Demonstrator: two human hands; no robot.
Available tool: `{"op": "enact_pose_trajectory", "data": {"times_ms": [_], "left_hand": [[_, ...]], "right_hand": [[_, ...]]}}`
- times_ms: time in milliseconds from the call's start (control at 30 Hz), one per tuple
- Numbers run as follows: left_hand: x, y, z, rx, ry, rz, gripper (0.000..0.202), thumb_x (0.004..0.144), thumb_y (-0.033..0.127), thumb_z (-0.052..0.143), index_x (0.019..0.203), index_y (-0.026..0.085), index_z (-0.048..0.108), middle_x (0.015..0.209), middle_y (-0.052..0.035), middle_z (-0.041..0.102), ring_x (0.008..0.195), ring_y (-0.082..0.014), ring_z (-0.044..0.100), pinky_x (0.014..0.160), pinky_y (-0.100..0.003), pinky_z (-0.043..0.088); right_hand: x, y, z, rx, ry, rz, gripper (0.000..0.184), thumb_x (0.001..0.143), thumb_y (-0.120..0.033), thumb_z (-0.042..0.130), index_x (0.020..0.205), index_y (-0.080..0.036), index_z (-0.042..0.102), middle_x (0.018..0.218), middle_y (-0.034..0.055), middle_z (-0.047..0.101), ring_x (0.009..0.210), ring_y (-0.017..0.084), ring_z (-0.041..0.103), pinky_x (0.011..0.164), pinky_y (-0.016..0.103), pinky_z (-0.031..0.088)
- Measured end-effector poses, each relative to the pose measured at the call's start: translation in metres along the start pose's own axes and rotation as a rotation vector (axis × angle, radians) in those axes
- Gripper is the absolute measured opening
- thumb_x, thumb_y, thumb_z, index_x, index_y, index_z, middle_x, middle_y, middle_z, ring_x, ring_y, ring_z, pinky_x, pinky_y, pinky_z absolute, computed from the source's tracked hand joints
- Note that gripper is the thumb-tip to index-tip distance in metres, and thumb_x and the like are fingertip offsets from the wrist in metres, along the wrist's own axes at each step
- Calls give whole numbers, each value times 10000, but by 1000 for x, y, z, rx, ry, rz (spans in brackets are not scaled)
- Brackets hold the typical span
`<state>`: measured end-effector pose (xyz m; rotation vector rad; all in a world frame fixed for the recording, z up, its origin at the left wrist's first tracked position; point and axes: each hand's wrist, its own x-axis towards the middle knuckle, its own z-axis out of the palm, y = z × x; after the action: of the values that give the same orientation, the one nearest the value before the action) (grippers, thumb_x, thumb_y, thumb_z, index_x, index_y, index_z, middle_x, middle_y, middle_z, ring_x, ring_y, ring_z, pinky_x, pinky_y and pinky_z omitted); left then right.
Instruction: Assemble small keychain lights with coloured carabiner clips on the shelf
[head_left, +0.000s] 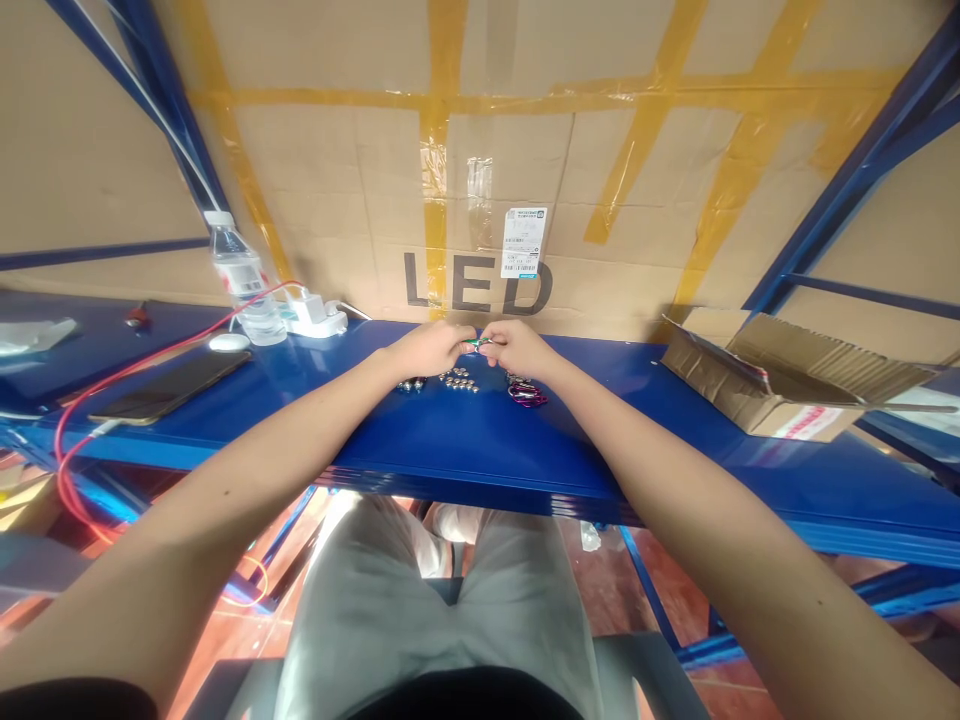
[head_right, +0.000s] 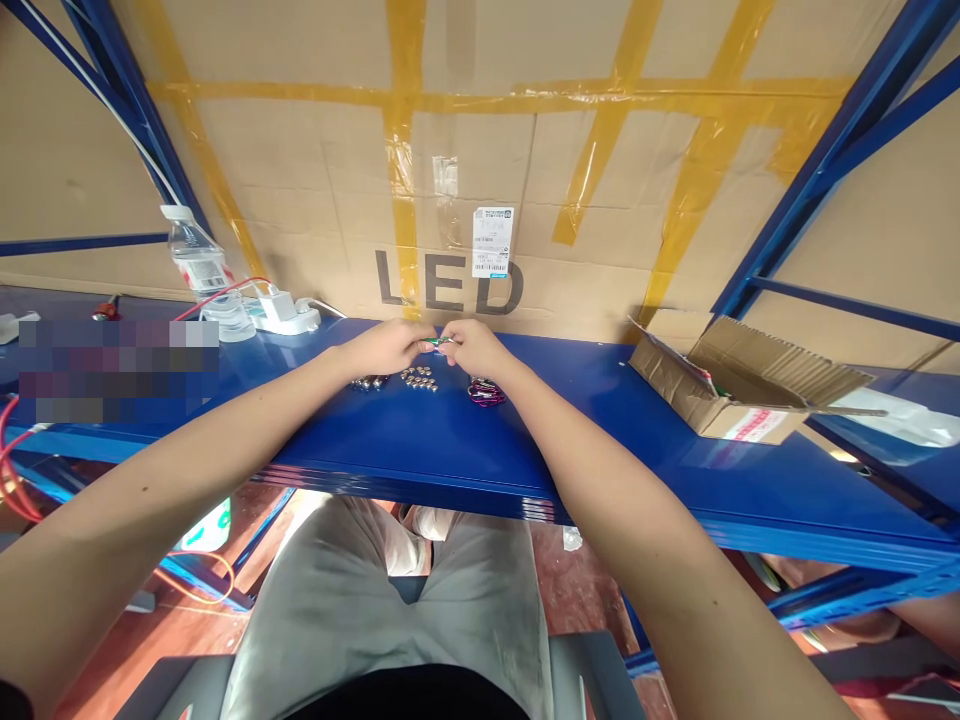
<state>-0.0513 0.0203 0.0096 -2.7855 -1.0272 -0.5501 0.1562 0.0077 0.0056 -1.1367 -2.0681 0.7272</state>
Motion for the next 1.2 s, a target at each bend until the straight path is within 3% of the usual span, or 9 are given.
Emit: {"op": "enact_pose_trajectory", "data": {"times_ms": [133,267,400,533,733,1000,1200], "left_hand": [[2,3,6,-105,-35,-85,208,958,249,432,831,201,590,703,-46,606,622,-193,536,608,-328,393],[3,4,10,-391,-47,-190,256,962,275,427,745,203,543,677,-25,581,626,-170,527,613,-318,419],[3,-2,14,-620,-63,-260,262,996,305,406,818,198,565,653,-23,588,586,-149,523,581,-296,423],[4,-11,16,-685,-29,-246,229,1004,292,406,937,198,605,702,-28,629,565,-130,504,548,-271,402],[0,-20,9,-546,9,-199,226,932,240,491,1088,204,651,799,-43,681,690,-161,598,628,-291,457],[-9,-20,-2,-77,-122,-172,200,821,200,526,895,242,707,882,-16,741,711,-173,603,651,-301,399],[-6,-22,2,82,-191,-57,310,797,147,518,967,256,754,1017,-39,753,861,-210,649,696,-293,408]], "right_hand": [[0,2,-1,-134,24,-72,117,880,-142,580,776,-179,618,623,-23,605,595,126,512,608,251,375],[-1,-1,-4,-229,86,-156,119,858,-118,564,806,-180,651,691,-8,623,679,148,536,652,262,374],[-3,-4,-6,-247,92,-184,165,874,-112,535,837,-176,683,768,10,657,740,157,564,689,264,391],[-4,-4,-8,-285,63,-128,166,912,-149,553,829,-177,694,798,27,668,740,162,562,684,276,389],[-6,-4,-9,-348,-55,-24,184,939,-168,579,785,-181,680,784,39,673,720,171,568,683,294,392],[-10,-8,-4,-405,-115,-27,297,942,-180,576,649,-195,529,690,4,586,666,158,503,679,300,362],[-8,-3,-2,-411,-130,-63,312,929,-188,578,636,-204,472,660,-9,539,620,144,452,615,291,335]]}}
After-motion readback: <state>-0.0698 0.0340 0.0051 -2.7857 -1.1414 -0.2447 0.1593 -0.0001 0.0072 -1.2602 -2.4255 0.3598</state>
